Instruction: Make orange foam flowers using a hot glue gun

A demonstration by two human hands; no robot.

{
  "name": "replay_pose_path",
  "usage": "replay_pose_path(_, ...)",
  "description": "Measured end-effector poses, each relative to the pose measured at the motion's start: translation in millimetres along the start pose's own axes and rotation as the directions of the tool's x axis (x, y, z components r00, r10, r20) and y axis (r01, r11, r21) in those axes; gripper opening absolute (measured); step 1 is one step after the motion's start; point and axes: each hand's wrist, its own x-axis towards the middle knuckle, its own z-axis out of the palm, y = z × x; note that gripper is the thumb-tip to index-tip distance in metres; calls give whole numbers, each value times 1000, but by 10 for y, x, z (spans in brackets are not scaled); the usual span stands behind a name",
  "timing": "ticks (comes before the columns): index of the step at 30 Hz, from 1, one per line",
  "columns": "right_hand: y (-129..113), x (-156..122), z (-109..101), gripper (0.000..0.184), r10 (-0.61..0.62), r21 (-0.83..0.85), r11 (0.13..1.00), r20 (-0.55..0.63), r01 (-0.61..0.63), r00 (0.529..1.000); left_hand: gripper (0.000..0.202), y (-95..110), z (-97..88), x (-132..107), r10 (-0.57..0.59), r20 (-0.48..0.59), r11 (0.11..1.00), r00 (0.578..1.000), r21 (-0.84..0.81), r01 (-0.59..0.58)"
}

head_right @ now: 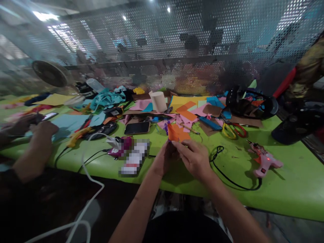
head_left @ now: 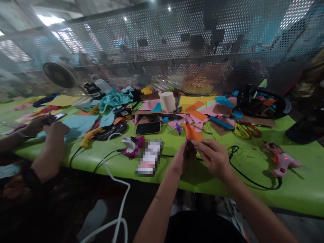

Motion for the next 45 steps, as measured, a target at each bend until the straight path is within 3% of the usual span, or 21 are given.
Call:
replay_pose_path(3,34,-45,-36,43,-86,-184,977,119,107,989,43,3,-23,-11,-32,-20,999,999,-9,32)
replay_pose_path(9,28,-39,-47,45,-93,-293,943,225,158,970,41,31,-20,-58,-63,-89,997,994,-48,59)
replay_pose_path(12,21,-29,-41,44,-84,-289,946,216,146,973,40,66,20,-76,-111,-123,991,986,-89,100)
replay_pose_path(15,21,-26,-55,48,-54,-177,980,179,86,982,40,101,51,-85,-146,-151,986,978,-103,131)
replay_pose_path(20,29,-38,-87,55,-12,-22,1000,125,15,992,45,116,53,-89,-127,-75,988,989,-103,119)
replay_pose_path(29,27,-55,-55,48,-57,-216,971,202,102,978,44,76,12,-79,-112,-105,990,988,-96,102)
replay_pose_path(40,-24,-33,-42,55,-96,-298,941,223,162,970,51,-25,-13,-11,-32,-87,998,996,-64,26)
replay_pose_path(45,-27,-42,-37,57,-90,-315,936,225,160,970,55,-50,-31,9,-6,-105,1000,994,30,9)
